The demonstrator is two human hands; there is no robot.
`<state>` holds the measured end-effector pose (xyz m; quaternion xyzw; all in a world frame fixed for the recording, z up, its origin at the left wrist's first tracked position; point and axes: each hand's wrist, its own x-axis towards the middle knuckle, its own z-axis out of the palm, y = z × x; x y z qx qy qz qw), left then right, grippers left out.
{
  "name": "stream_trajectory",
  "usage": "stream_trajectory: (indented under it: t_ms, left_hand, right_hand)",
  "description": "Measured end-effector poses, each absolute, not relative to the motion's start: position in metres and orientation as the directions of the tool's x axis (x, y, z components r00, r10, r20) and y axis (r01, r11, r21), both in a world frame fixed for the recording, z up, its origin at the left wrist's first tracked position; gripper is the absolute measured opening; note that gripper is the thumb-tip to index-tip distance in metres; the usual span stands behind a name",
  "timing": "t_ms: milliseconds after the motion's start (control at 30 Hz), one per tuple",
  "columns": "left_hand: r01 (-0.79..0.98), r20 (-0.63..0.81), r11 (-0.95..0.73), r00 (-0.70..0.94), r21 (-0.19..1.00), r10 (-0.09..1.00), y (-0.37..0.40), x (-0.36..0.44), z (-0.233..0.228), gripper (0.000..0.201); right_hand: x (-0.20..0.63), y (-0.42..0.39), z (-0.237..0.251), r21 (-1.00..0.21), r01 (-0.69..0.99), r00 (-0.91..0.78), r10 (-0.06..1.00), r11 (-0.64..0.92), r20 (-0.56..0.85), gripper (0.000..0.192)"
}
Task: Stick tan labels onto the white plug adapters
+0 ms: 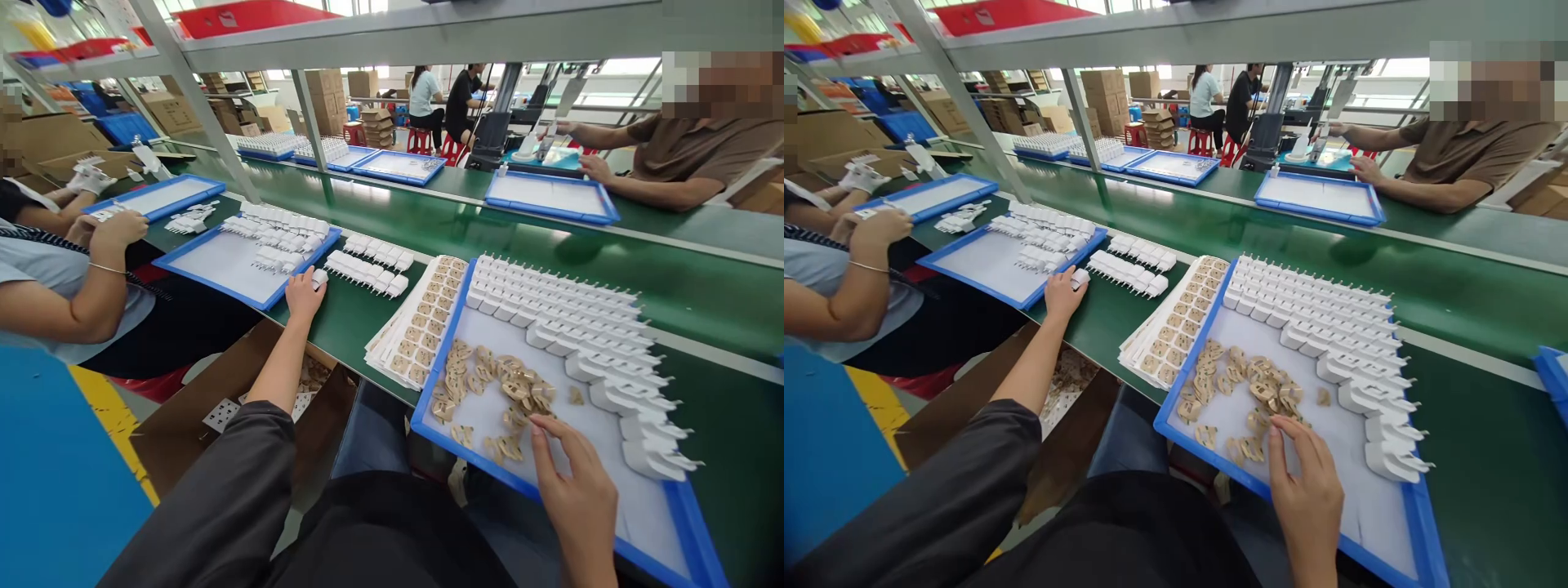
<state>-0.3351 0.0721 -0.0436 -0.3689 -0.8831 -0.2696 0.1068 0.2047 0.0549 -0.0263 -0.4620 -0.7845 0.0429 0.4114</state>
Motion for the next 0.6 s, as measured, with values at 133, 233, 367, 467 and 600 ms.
stream_trajectory:
  t_ms: [133, 233, 367, 467, 600]
  left_hand:
    - [0.765, 0.493, 0.505, -0.644, 0.4, 0.585, 0.068, -0.325, -0.045, 0.063]
    - [0.884, 0.577, 0.231, -0.445, 0.407, 0.684, 0.059, -0.286, -0.04, 0.048]
    - [0.885, 0.459, -0.319, 0.14, 0.34, 0.877, 0.041, -0.203, -0.029, 0.04]
    - [0.813, 0.264, -0.507, 0.441, 0.287, 0.857, 0.03, -0.162, -0.022, 0.046]
    - [0.801, 0.156, -0.52, 0.497, 0.297, 0.854, 0.028, -0.157, -0.014, 0.042]
  right_hand:
    - [0.202, 0.054, -0.026, -0.426, 0.69, -0.251, 0.745, 0.585, 0.618, 0.023]
    - [0.201, 0.055, -0.027, -0.396, 0.689, -0.282, 0.728, 0.607, 0.624, 0.02]
    - [0.201, 0.055, -0.029, -0.39, 0.685, -0.303, 0.727, 0.616, 0.616, 0.019]
    - [0.202, 0.055, -0.03, -0.394, 0.685, -0.306, 0.733, 0.613, 0.608, 0.019]
    - [0.202, 0.054, -0.03, -0.397, 0.686, -0.298, 0.733, 0.61, 0.611, 0.019]
